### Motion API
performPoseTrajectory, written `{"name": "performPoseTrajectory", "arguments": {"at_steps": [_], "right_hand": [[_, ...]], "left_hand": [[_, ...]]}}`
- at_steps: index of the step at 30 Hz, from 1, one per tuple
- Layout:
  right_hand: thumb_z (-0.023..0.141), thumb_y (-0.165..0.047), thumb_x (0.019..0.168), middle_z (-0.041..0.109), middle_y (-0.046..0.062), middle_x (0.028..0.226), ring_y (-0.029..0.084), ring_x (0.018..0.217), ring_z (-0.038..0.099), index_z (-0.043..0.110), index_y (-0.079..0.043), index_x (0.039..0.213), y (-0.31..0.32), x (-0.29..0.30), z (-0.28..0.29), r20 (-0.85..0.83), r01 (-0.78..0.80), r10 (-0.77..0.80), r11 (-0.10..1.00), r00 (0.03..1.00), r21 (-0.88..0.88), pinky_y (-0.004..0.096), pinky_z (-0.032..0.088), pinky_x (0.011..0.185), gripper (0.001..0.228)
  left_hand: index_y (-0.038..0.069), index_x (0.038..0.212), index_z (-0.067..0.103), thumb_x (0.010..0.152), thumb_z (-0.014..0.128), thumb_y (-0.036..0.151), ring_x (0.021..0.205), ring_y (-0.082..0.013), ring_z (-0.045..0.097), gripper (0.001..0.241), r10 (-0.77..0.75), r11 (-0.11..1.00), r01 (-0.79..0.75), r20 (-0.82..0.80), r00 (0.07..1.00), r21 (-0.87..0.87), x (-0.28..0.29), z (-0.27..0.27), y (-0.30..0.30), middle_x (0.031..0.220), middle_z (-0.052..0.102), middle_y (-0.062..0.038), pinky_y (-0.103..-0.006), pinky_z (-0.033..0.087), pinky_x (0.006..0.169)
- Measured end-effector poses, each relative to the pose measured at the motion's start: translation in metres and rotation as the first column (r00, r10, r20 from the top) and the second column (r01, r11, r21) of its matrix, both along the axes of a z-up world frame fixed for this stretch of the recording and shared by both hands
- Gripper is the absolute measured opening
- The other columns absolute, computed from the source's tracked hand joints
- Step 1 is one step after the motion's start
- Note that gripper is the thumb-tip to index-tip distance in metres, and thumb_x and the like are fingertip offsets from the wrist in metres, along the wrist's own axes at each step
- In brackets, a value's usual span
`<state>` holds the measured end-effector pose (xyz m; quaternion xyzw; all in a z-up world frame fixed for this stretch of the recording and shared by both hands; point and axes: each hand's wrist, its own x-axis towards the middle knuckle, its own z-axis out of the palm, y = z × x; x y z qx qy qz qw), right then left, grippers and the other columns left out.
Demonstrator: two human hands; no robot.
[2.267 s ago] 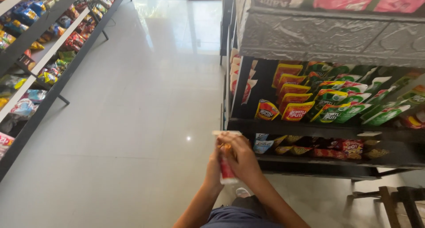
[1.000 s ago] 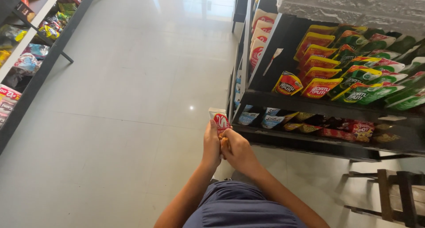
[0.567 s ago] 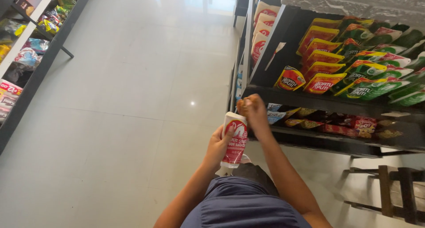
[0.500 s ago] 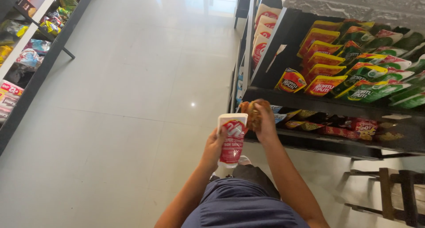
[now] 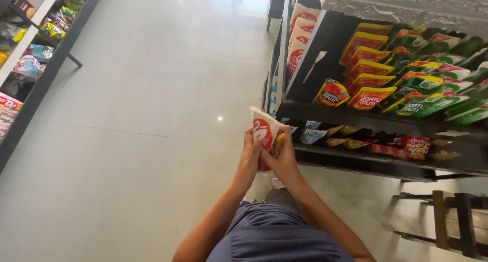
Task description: Stocking grocery store shelves with condiment packets and pouches from a box while holding a cleaning rag.
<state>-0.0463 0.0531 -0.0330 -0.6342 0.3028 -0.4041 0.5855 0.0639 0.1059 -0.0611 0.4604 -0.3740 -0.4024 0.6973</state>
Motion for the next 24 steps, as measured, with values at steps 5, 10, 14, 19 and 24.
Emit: {"name": "performPoseTrajectory", "arguments": {"at_steps": [5,10,14,19,24], "right_hand": [[0.066,-0.014,0.098,0.046,0.013,0.121,0.02,0.11,0.056,0.032,-0.007,0.138,0.011,0.001,0.013,-0.047,-0.134,0.126,0.939,0.991,-0.316,0.035,0.055,0.09,0.053],[0.066,-0.025,0.099,0.055,0.011,0.11,0.018,0.092,0.059,0.041,-0.009,0.134,0.007,0.003,0.011,-0.267,-0.133,0.057,0.951,0.962,-0.279,0.031,0.051,0.08,0.046],[0.066,-0.023,0.102,0.06,0.009,0.107,0.017,0.093,0.062,0.05,-0.01,0.128,-0.007,0.02,0.006,-0.239,-0.102,0.052,0.974,0.97,-0.203,0.029,0.053,0.081,0.033],[0.064,-0.012,0.105,0.053,0.011,0.124,0.021,0.109,0.059,0.049,-0.007,0.133,-0.01,0.067,0.045,-0.017,-0.087,0.088,0.911,0.996,-0.404,0.033,0.051,0.094,0.032],[0.062,-0.003,0.099,0.062,0.014,0.144,0.028,0.131,0.062,0.06,-0.006,0.136,-0.007,0.104,0.051,-0.175,-0.345,0.299,0.84,0.938,-0.418,0.039,0.051,0.107,0.037]], "left_hand": [[0.008,0.14,0.048,0.111,0.049,0.041,0.101,-0.0136,0.051,0.044,0.07,0.997,-0.071,-0.189,0.979,0.0,0.014,0.021,0.0,0.112,0.053,-0.01,-0.0276,0.044,0.086],[0.005,0.125,0.05,0.112,0.048,0.046,0.094,-0.0191,0.056,0.044,0.117,0.99,-0.078,-0.38,0.918,0.117,0.021,0.016,-0.007,0.105,0.058,-0.012,-0.0329,0.05,0.078],[0.017,0.133,0.039,0.103,0.035,0.055,0.099,-0.0158,0.059,0.049,0.074,0.989,-0.04,-0.237,0.969,0.145,0.02,0.02,-0.001,0.112,0.058,-0.008,-0.0299,0.052,0.084],[0.006,0.14,0.047,0.113,0.022,0.063,0.116,-0.0181,0.054,0.068,0.056,0.995,-0.055,-0.004,0.998,0.086,0.031,-0.033,0.01,0.126,0.054,-0.014,-0.0335,0.046,0.104],[0.013,0.156,0.038,0.091,0.03,0.075,0.127,-0.023,0.06,0.091,0.086,0.968,0.09,-0.646,0.758,0.235,0.07,0.041,0.012,0.143,0.057,-0.013,-0.0394,0.05,0.104]]}}
